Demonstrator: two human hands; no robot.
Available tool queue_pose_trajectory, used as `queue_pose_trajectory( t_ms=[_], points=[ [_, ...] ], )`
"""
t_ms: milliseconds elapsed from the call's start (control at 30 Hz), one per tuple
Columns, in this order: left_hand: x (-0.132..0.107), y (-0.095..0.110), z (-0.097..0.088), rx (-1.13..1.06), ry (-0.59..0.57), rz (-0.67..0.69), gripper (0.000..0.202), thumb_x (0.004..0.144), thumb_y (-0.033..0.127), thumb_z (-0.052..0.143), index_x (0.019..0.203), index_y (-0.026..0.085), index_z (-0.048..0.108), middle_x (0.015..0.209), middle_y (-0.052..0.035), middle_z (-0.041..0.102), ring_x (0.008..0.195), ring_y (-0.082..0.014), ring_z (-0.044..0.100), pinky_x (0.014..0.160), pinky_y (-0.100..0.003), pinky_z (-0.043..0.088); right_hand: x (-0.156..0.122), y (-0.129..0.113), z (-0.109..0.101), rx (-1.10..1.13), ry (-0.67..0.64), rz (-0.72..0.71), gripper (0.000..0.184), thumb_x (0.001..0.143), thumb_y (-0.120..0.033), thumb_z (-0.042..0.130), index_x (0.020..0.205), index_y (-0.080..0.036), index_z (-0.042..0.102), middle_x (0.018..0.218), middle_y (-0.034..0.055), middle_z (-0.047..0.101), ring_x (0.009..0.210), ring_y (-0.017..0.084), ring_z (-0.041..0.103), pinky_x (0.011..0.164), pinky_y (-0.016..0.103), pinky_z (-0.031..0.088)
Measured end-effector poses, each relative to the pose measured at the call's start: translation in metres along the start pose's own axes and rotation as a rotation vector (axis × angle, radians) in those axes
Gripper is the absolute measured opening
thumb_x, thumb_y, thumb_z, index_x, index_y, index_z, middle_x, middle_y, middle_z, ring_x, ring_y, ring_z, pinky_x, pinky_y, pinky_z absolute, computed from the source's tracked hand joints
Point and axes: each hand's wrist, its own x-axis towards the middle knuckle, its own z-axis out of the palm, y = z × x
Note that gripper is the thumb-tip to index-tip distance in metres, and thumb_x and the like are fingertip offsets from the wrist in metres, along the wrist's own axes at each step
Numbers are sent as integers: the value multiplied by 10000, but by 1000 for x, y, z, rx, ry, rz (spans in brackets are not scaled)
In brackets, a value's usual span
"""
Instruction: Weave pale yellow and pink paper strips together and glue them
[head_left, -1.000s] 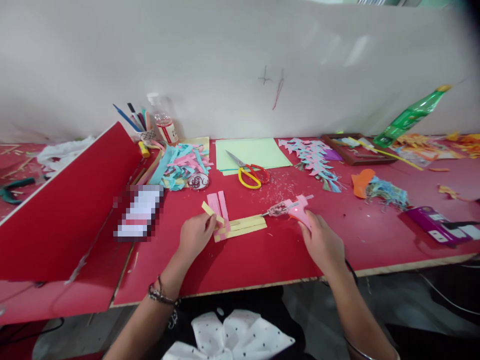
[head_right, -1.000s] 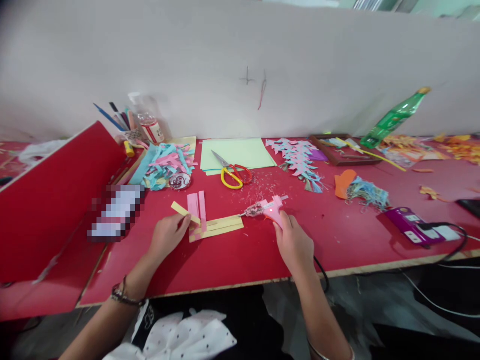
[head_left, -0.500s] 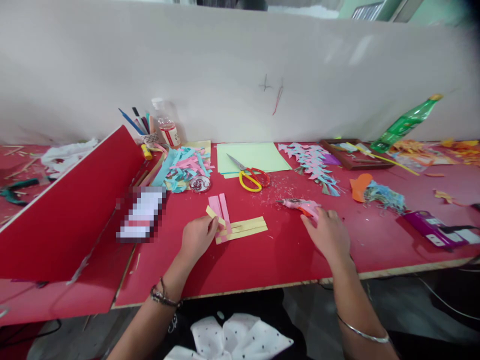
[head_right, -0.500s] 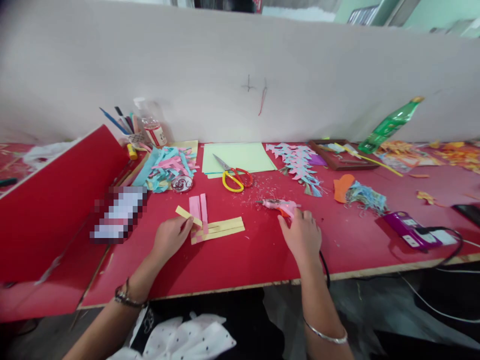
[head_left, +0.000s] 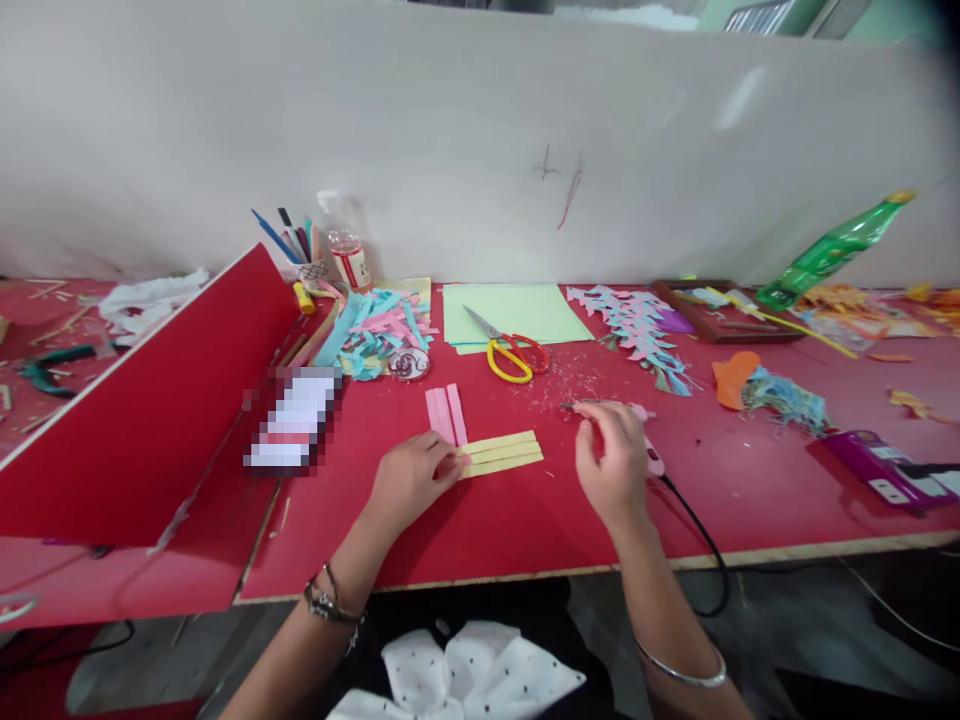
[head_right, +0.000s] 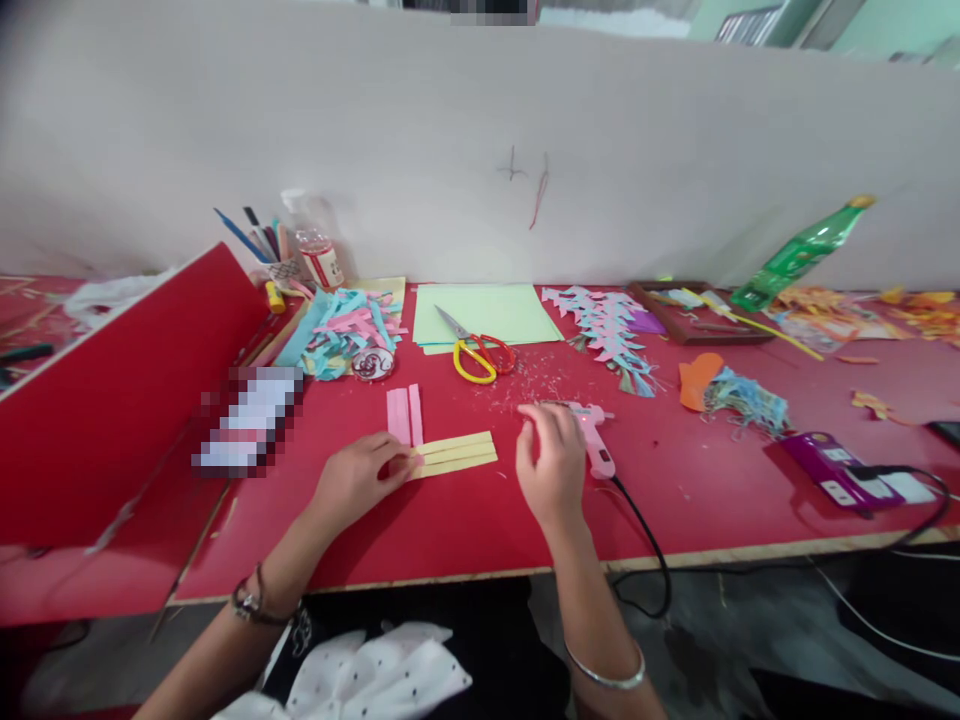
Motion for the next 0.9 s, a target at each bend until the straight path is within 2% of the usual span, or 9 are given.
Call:
queue_pose_trajectory(
  t_ms=[133,233,333,567,833,900],
  points=[
    [0,-1,1,48,-8,45,253,857,373,417,858,200,601,862,-26,608,801,-137,561,616,-206,369,-17,-23,10,-27,-259,-146,294,841,-209,375,1033,-217,598,1049,99,531,1021,219,472,906,396,343],
    [0,-2,2,76,-10,65,218,844,359,449,875,192,585,864,-28,598,796,-143,557,620,-211,378,-28,-45,18,-30,-447,-242,339,839,-333,413,1139,-262,553,1245,110,431,1161,259,377,974,462,249],
    [-1,-3,3,109,-5,80,194,840,333,460,897,194,583,862,-26,591,780,-147,558,593,-218,371,-33,-58,24,-34,-533,-254,405,830,-425,412,1206,-297,494,1343,108,346,1232,290,293,988,509,194],
    [-1,-3,2,108,13,87,187,836,332,472,904,202,587,860,-15,595,752,-132,557,571,-206,368,-36,-53,31,-102,-545,-189,413,832,-489,376,1152,-282,534,1357,100,353,1231,292,293,992,538,115],
    [-1,-5,4,92,40,105,180,845,334,460,850,205,585,829,-1,589,764,-125,560,582,-204,378,-31,-40,24,-187,-489,-93,393,852,-465,348,1064,-242,592,1311,122,403,1184,290,342,975,558,93],
    [-1,-5,4,98,41,104,179,844,334,462,867,203,581,841,-3,591,768,-126,562,581,-203,381,-30,-41,23,-182,-486,-93,392,856,-455,345,1090,-243,578,1306,124,404,1185,286,341,976,556,91]
  ],
)
